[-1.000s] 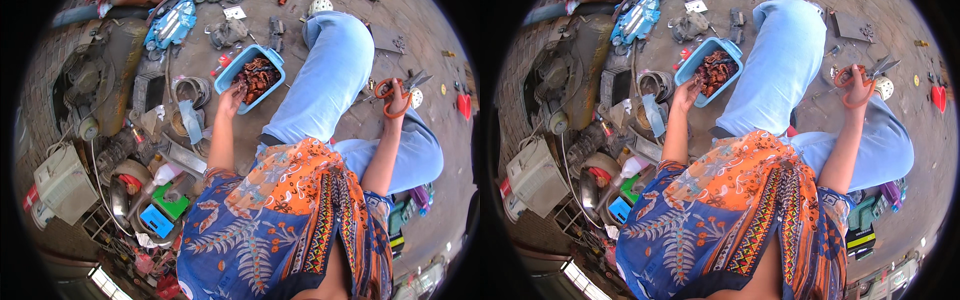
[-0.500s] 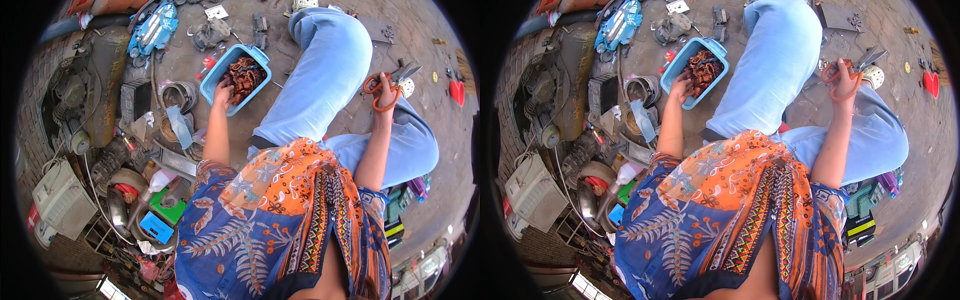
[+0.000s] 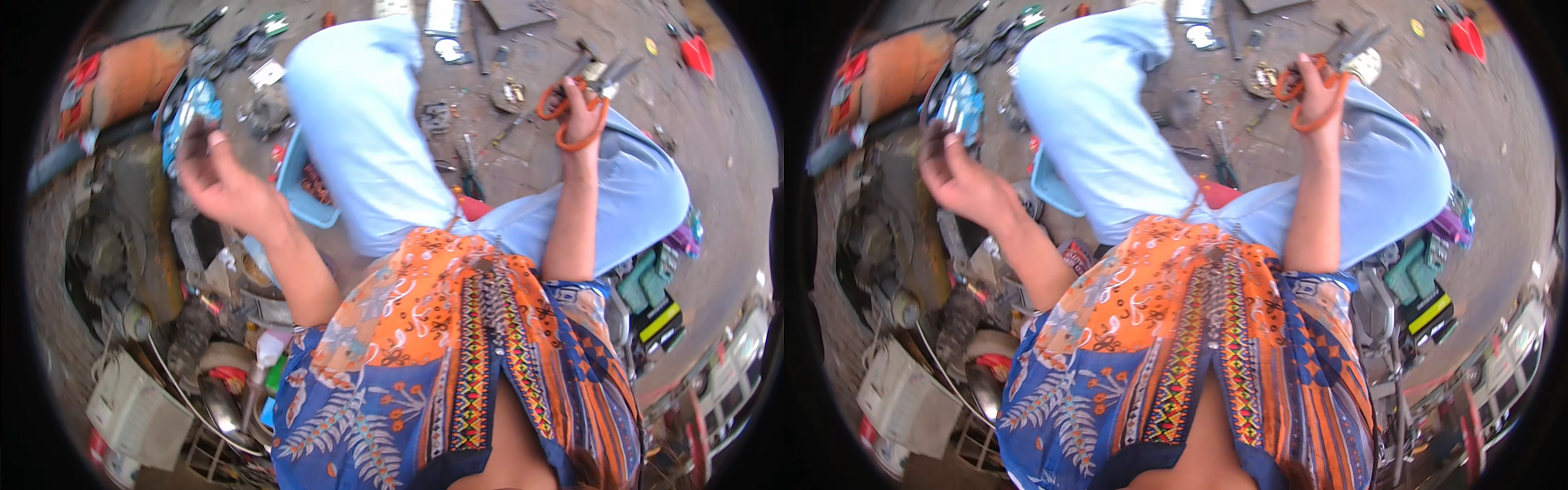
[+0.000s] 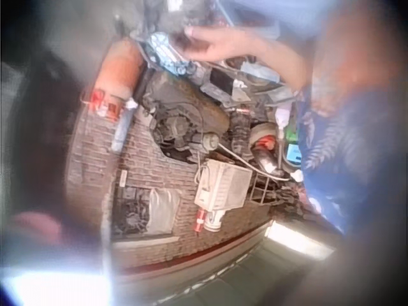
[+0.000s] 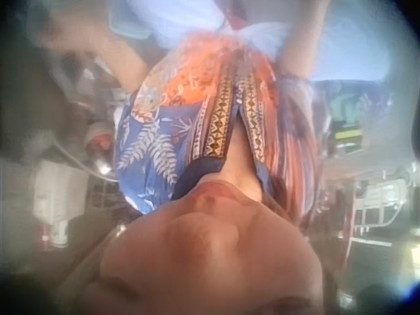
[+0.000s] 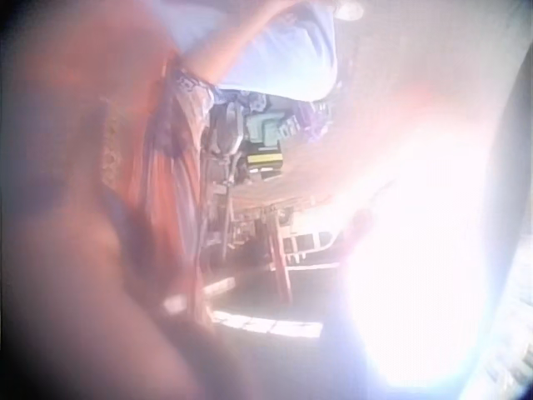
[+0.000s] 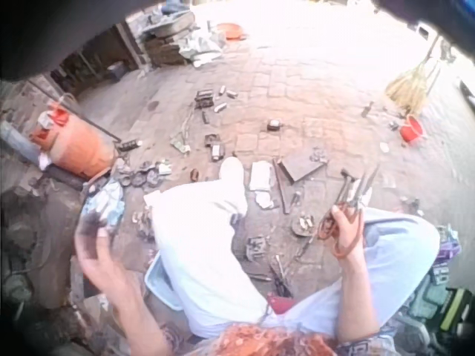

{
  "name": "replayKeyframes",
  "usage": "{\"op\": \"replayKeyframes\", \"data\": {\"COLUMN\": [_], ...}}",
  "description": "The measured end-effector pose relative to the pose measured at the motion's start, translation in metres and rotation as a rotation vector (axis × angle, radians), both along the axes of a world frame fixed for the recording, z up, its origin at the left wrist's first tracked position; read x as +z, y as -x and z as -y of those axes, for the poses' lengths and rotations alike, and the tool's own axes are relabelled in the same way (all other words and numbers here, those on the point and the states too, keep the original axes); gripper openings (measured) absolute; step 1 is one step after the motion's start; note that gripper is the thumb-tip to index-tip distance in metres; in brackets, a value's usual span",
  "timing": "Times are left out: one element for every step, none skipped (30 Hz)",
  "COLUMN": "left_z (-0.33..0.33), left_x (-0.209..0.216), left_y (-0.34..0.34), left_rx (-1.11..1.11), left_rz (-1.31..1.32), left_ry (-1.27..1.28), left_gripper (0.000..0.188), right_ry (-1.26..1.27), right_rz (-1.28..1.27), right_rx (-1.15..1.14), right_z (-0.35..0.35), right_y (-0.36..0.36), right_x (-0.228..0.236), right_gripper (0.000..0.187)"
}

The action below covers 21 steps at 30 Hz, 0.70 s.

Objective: The person sits cross-legged and uses orange-handled scissors to cut wires and remove small metal parts from electronic components. They then use pliers to pull pins and separate parts from a circular black plastic housing, placing removed pieces into a blue bin.

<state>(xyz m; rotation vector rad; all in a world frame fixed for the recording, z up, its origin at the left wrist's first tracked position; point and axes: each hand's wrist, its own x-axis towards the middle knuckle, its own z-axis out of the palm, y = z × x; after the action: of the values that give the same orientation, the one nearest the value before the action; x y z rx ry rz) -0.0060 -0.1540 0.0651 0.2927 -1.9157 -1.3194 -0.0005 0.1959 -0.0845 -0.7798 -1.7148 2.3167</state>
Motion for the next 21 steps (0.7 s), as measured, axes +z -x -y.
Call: {"op": "replayKeyframes", "data": {"left_z": [-0.018, -0.038, -0.057, -0.074, -0.089, -0.106, -0.12, -0.133, -0.138, -0.138, -0.132, -0.126, -0.116, -0.112, -0.105, -0.099, -0.093, -0.089, -0.086, -0.083, -0.082], "left_x": [0.01, 0.013, 0.007, 0.0, -0.016, -0.038, -0.075, -0.112, -0.157, -0.201, -0.246, -0.278, -0.302, -0.304, -0.298, -0.295, -0.3, -0.3, -0.3, -0.3, -0.298], "left_y": [0.008, 0.014, 0.018, 0.023, 0.028, 0.031, 0.039, 0.043, 0.044, 0.039, 0.03, 0.023, 0.016, 0.013, 0.002, -0.003, -0.005, -0.005, -0.007, -0.009, -0.01], "left_rx": [-0.042, -0.085, -0.156, -0.22, -0.353, -0.461, -0.498, -0.547, -0.574, -0.577, -0.568, -0.575, -0.575, -0.555, -0.533, -0.499, -0.505, -0.515, -0.524, -0.533, -0.53], "left_rz": [-0.058, -0.118, -0.087, -0.05, 0.065, 0.244, 0.323, 0.401, 0.562, 0.731, 0.876, 1.035, 1.089, 1.089, 1.082, 1.072, 1.069, 1.047, 1.026, 1.005, 1.014], "left_ry": [0.039, 0.074, 0.06, 0.052, -0.005, -0.144, 0.013, -0.011, -0.056, -0.03, -0.03, 0.102, 0.375, 0.516, 0.664, 0.803, 0.863, 0.916, 0.969, 1.021, 1.046], "left_gripper": [0.022, 0.022, 0.022, 0.021, 0.021, 0.02, 0.016, 0.015, 0.016, 0.02, 0.022, 0.023, 0.024, 0.024, 0.024, 0.024, 0.026, 0.025, 0.025, 0.026, 0.026], "right_ry": [0.002, 0.003, 0.02, 0.021, 0.026, 0.036, 0.028, 0.028, 0.028, 0.031, 0.033, 0.031, 0.03, 0.04, 0.057, 0.07, 0.057, 0.075, 0.094, 0.112, 0.129], "right_rz": [0.006, 0.012, -0.004, 0.013, 0.031, 0.048, 0.054, 0.061, 0.069, 0.103, 0.136, 0.174, 0.158, 0.159, 0.158, 0.157, 0.18, 0.183, 0.186, 0.19, 0.195], "right_rx": [-0.011, -0.024, -0.047, -0.072, -0.1, -0.125, -0.141, -0.15, -0.16, -0.16, -0.153, -0.153, -0.179, -0.194, -0.209, -0.212, -0.216, -0.23, -0.242, -0.254, -0.256], "right_z": [0.001, -0.001, -0.003, -0.002, -0.002, -0.001, -0.001, 0.0, 0.001, 0.003, 0.006, 0.008, 0.013, 0.015, 0.017, 0.019, 0.021, 0.023, 0.026, 0.028, 0.031], "right_y": [-0.002, -0.003, -0.006, -0.007, -0.009, -0.011, -0.014, -0.015, -0.016, -0.018, -0.019, -0.02, -0.019, -0.021, -0.028, -0.03, -0.032, -0.031, -0.031, -0.032, -0.035], "right_x": [0.007, 0.013, 0.013, 0.016, 0.019, 0.023, 0.024, 0.027, 0.031, 0.035, 0.038, 0.04, 0.043, 0.043, 0.045, 0.047, 0.052, 0.056, 0.059, 0.062, 0.063], "right_gripper": [0.02, 0.021, 0.021, 0.021, 0.021, 0.021, 0.021, 0.021, 0.021, 0.021, 0.021, 0.021, 0.02, 0.02, 0.02, 0.02, 0.019, 0.019, 0.019, 0.019, 0.019]}}
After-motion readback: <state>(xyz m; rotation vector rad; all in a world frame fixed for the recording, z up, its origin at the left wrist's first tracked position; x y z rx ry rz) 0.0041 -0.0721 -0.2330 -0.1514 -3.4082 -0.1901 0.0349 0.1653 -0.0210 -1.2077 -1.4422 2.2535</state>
